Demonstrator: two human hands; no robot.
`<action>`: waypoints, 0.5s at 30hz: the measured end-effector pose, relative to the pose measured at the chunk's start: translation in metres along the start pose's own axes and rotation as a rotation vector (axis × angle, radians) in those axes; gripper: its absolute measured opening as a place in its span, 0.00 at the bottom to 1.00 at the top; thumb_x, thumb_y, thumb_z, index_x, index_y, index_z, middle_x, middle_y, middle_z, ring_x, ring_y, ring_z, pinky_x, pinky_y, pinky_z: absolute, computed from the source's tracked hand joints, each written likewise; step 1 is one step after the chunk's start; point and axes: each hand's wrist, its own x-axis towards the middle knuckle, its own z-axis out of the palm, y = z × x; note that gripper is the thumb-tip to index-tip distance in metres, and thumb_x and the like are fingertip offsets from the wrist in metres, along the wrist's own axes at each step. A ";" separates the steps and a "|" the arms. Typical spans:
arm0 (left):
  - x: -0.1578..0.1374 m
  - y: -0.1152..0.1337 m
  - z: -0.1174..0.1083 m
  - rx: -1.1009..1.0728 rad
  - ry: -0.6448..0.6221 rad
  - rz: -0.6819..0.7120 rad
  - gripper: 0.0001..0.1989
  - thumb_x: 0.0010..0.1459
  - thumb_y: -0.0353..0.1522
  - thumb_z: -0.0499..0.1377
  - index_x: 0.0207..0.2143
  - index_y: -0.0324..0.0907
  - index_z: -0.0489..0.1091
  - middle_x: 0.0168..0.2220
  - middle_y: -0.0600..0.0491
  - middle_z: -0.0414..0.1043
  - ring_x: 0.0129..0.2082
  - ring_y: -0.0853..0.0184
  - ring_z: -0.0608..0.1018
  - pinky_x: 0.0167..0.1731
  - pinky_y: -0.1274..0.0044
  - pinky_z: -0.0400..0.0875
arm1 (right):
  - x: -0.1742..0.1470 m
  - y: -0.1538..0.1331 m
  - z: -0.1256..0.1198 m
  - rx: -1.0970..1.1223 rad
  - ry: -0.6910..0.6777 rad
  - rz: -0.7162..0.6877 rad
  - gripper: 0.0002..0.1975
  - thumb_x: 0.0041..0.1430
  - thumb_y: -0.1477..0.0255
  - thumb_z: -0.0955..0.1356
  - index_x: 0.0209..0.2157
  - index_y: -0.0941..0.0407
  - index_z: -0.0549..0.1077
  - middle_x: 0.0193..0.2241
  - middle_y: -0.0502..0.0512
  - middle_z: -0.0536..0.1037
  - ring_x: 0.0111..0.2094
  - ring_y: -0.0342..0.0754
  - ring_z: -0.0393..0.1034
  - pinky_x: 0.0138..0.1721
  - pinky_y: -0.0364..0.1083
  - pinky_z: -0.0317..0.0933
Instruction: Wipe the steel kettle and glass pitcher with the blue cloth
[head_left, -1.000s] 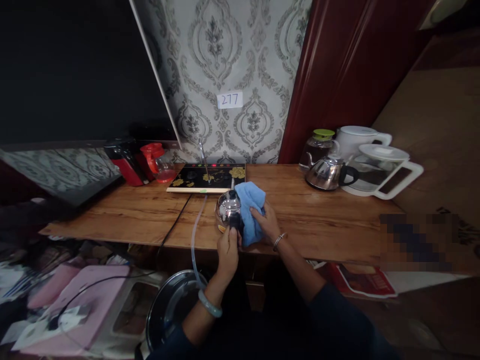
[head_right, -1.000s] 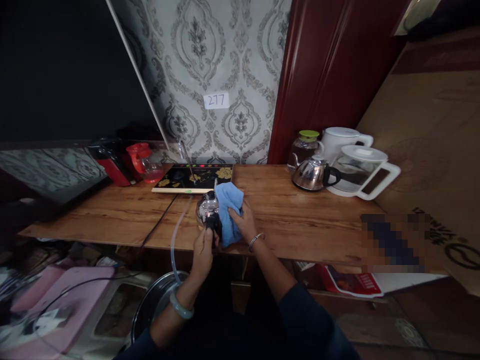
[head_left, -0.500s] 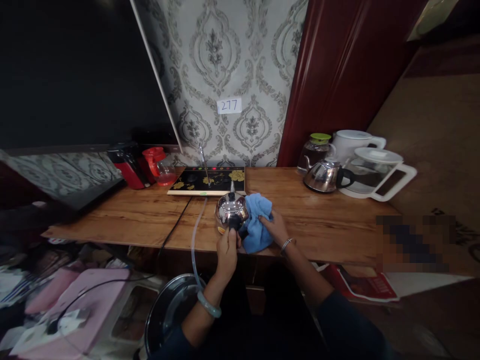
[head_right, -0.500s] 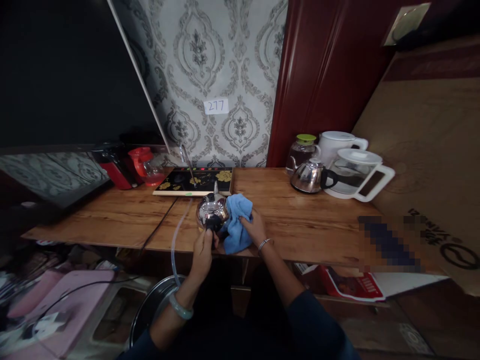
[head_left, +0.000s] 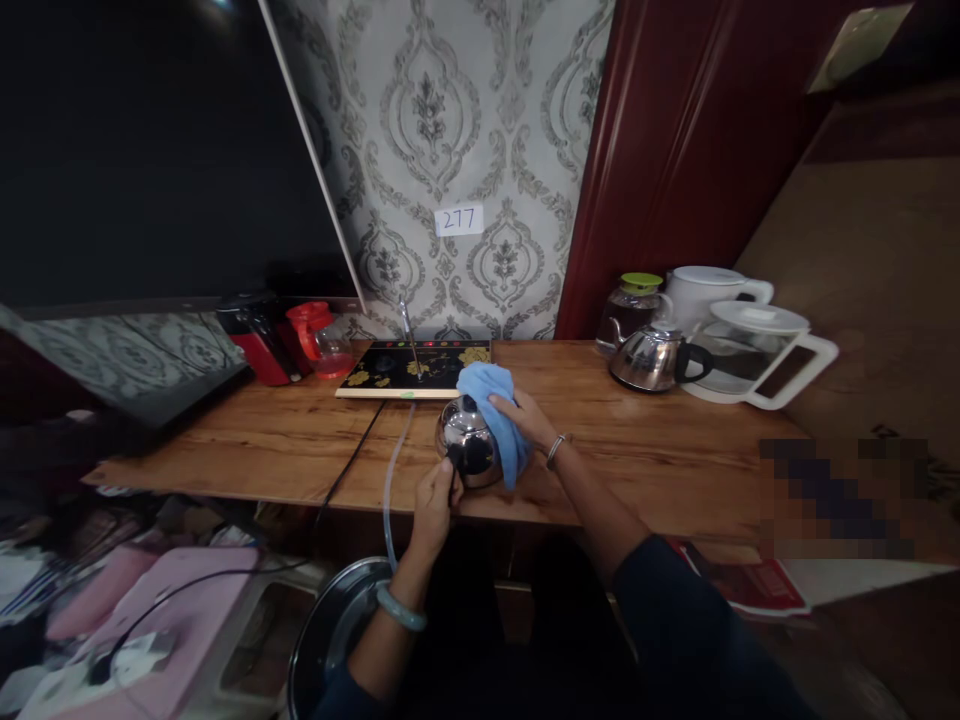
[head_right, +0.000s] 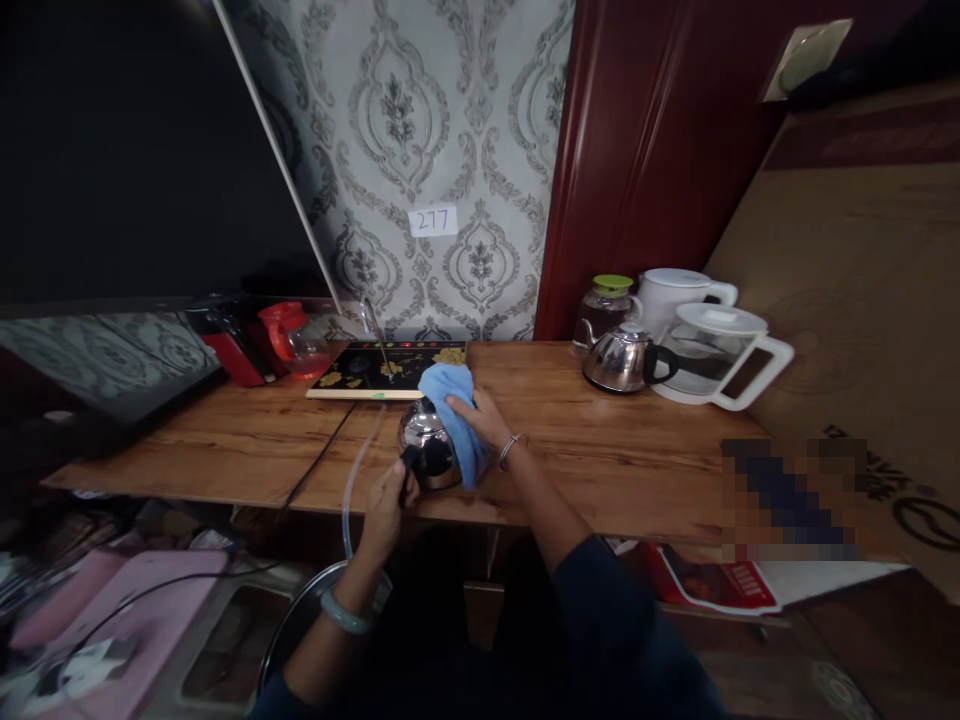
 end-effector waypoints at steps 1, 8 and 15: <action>0.000 0.000 0.001 0.003 0.005 0.002 0.31 0.59 0.57 0.48 0.17 0.43 0.58 0.16 0.57 0.57 0.19 0.72 0.61 0.22 0.77 0.55 | 0.000 0.004 0.000 0.003 0.019 0.019 0.26 0.52 0.52 0.68 0.43 0.58 0.78 0.46 0.59 0.81 0.48 0.58 0.73 0.53 0.55 0.64; -0.002 0.003 0.003 0.010 0.025 0.021 0.31 0.59 0.58 0.48 0.16 0.43 0.58 0.16 0.57 0.56 0.19 0.72 0.61 0.22 0.77 0.55 | -0.012 0.019 -0.002 -0.012 0.141 0.055 0.22 0.53 0.54 0.66 0.38 0.57 0.77 0.39 0.56 0.81 0.43 0.55 0.73 0.47 0.51 0.66; -0.003 0.006 0.004 0.013 0.042 0.034 0.31 0.59 0.57 0.48 0.17 0.43 0.57 0.16 0.57 0.56 0.19 0.72 0.61 0.22 0.77 0.55 | -0.042 0.040 -0.004 -0.030 0.241 0.139 0.20 0.52 0.54 0.65 0.30 0.57 0.75 0.30 0.55 0.80 0.36 0.54 0.72 0.41 0.51 0.67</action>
